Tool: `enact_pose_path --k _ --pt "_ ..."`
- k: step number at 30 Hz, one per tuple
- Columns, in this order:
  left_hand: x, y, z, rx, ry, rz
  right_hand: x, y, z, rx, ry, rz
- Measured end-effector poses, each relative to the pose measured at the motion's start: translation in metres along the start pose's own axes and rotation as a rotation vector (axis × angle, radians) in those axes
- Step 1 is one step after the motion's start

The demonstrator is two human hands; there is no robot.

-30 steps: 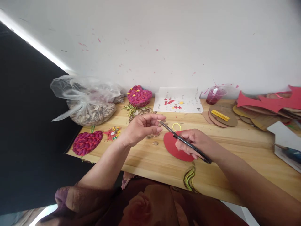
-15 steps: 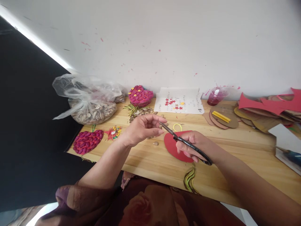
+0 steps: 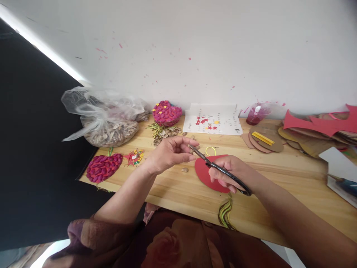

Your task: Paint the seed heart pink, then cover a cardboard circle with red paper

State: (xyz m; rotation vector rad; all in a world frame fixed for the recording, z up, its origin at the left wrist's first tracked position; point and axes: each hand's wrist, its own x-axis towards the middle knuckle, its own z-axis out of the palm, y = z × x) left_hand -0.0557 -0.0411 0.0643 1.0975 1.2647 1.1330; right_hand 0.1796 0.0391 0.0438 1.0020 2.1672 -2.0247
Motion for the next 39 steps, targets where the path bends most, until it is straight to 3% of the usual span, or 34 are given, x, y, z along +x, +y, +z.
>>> enact_pose_path --k 17,25,33,39 --pt "0.001 0.0 0.001 0.02 -0.02 0.024 -0.003 -0.009 0.0 0.008 -0.024 0.009" --pt "0.003 -0.002 -0.004 -0.007 -0.048 -0.013 0.003 0.009 0.0 0.034 -0.017 0.02" --pt "0.004 0.017 -0.013 0.075 -0.149 -0.109 -0.001 0.001 0.002 0.0 -0.026 -0.171" --pt "0.009 0.023 -0.019 0.165 -0.24 -0.136 0.0 -0.003 0.002 -0.072 -0.002 -0.194"
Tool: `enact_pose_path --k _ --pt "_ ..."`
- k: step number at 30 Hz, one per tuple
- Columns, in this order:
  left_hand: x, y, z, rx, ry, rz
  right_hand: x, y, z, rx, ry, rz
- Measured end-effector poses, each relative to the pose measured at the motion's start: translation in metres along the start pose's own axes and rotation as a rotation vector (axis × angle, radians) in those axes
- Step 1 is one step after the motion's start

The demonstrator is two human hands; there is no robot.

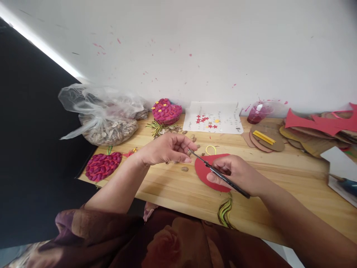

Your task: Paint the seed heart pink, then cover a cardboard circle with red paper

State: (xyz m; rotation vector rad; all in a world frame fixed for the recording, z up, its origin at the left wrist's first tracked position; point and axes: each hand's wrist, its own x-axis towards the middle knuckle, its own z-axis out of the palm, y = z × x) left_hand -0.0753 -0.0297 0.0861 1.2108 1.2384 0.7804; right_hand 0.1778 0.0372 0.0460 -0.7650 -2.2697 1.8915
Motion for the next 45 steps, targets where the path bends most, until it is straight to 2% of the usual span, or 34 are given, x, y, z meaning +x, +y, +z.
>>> enact_pose_path --k 7,18,24,35,45 --pt "0.002 -0.001 -0.005 0.133 -0.052 0.03 0.0 0.003 0.002 -0.104 0.054 0.026" --pt "-0.003 0.005 -0.002 0.418 -0.018 0.178 -0.002 -0.001 0.004 -0.244 0.116 -0.013" --pt "-0.005 0.002 -0.004 0.449 0.005 0.215 -0.004 -0.002 0.004 -0.378 0.221 -0.096" --pt "-0.012 0.003 0.003 0.475 0.084 0.278 -0.003 -0.008 0.002 -0.267 0.14 -0.036" --pt "-0.012 0.002 0.004 0.515 0.059 0.327 -0.002 -0.001 0.002 -0.372 0.211 -0.069"
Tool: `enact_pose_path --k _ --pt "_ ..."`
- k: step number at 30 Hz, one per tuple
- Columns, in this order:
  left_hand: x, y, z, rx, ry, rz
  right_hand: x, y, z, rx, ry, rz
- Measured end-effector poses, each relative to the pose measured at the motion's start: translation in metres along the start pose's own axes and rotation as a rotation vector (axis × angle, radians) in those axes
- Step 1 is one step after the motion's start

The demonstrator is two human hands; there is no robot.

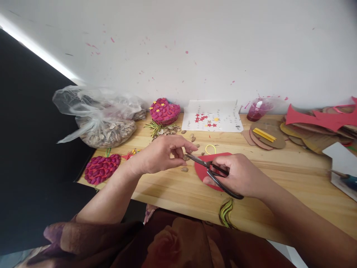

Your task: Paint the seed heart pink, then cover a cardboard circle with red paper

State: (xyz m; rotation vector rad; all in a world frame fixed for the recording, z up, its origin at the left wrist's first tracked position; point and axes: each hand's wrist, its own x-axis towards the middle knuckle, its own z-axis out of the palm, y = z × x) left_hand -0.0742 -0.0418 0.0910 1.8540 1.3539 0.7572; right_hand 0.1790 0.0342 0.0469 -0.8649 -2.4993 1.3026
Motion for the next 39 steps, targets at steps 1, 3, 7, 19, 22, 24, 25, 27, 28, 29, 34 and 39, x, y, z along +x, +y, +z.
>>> enact_pose_path --k 1,3,7,19,22,24,25,27,28,29,34,39 --pt "0.0 0.0 0.0 0.008 -0.003 0.006 0.0 0.0 0.0 -0.005 -0.001 -0.003" --pt "0.001 0.0 0.0 0.036 -0.008 0.02 0.0 -0.002 -0.001 -0.009 -0.003 -0.005" --pt "0.001 0.0 -0.001 0.111 -0.013 0.069 0.0 -0.005 -0.002 -0.005 0.0 -0.001" --pt "0.0 -0.003 -0.001 0.143 -0.039 0.092 0.0 -0.003 0.0 0.006 -0.008 0.016" --pt "0.0 -0.002 0.0 0.148 -0.032 0.088 0.0 -0.003 0.0 0.004 -0.007 0.02" --pt "0.0 -0.001 0.0 0.147 -0.036 0.083 0.001 -0.002 0.0 -0.009 -0.006 0.008" --pt "0.0 -0.001 0.0 0.141 -0.039 0.08 0.001 -0.002 0.0 -0.019 -0.006 -0.003" --pt "-0.001 -0.001 0.0 0.116 -0.052 0.061 0.001 0.0 0.001 -0.043 -0.008 -0.022" --pt "-0.002 -0.001 0.0 0.101 -0.06 0.047 0.002 0.001 0.001 -0.056 -0.009 -0.028" --pt "-0.003 -0.002 -0.001 0.091 -0.066 0.024 0.002 0.002 0.001 -0.069 -0.009 -0.033" --pt "-0.008 -0.018 -0.005 0.095 -0.049 -0.16 0.001 0.005 -0.003 -0.08 0.041 -0.053" --pt "0.011 -0.034 -0.01 0.091 -0.022 -0.295 0.005 0.016 -0.013 0.088 0.283 0.068"
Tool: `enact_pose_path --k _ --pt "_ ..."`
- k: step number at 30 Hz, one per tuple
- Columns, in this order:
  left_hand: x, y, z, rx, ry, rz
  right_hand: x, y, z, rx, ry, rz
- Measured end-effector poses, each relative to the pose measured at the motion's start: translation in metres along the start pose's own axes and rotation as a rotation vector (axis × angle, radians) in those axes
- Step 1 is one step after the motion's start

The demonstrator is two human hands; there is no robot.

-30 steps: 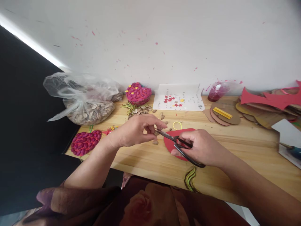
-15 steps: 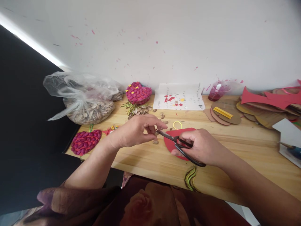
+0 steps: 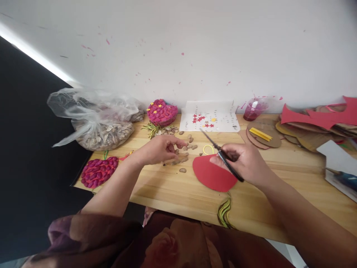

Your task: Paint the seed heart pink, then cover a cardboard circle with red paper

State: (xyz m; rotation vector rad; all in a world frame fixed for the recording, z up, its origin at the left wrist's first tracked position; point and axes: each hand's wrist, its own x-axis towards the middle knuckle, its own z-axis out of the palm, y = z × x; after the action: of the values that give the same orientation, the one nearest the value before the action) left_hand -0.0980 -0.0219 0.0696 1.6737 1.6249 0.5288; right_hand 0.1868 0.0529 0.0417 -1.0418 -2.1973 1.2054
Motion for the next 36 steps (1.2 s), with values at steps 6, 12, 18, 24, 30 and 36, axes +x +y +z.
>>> enact_pose_path --k 6,12,18,24,30,36 --pt "0.053 0.004 0.0 -0.076 -0.064 -0.048 0.014 0.018 -0.006 -0.127 0.245 0.071" --pt "0.086 0.005 0.009 -0.035 -0.095 -0.072 0.019 0.027 -0.002 -0.212 0.272 0.069" --pt "0.094 -0.004 0.018 -0.096 -0.089 -0.064 0.018 0.028 -0.001 -0.23 0.251 0.065" --pt "0.095 -0.006 0.019 -0.099 -0.094 -0.062 0.019 0.03 -0.001 -0.248 0.248 0.048" --pt "0.084 -0.01 0.008 -0.166 -0.064 -0.04 0.02 0.034 0.0 -0.233 0.275 0.06" --pt "0.082 -0.018 0.002 -0.097 0.209 -0.079 0.023 0.035 -0.004 -0.292 0.332 0.063"
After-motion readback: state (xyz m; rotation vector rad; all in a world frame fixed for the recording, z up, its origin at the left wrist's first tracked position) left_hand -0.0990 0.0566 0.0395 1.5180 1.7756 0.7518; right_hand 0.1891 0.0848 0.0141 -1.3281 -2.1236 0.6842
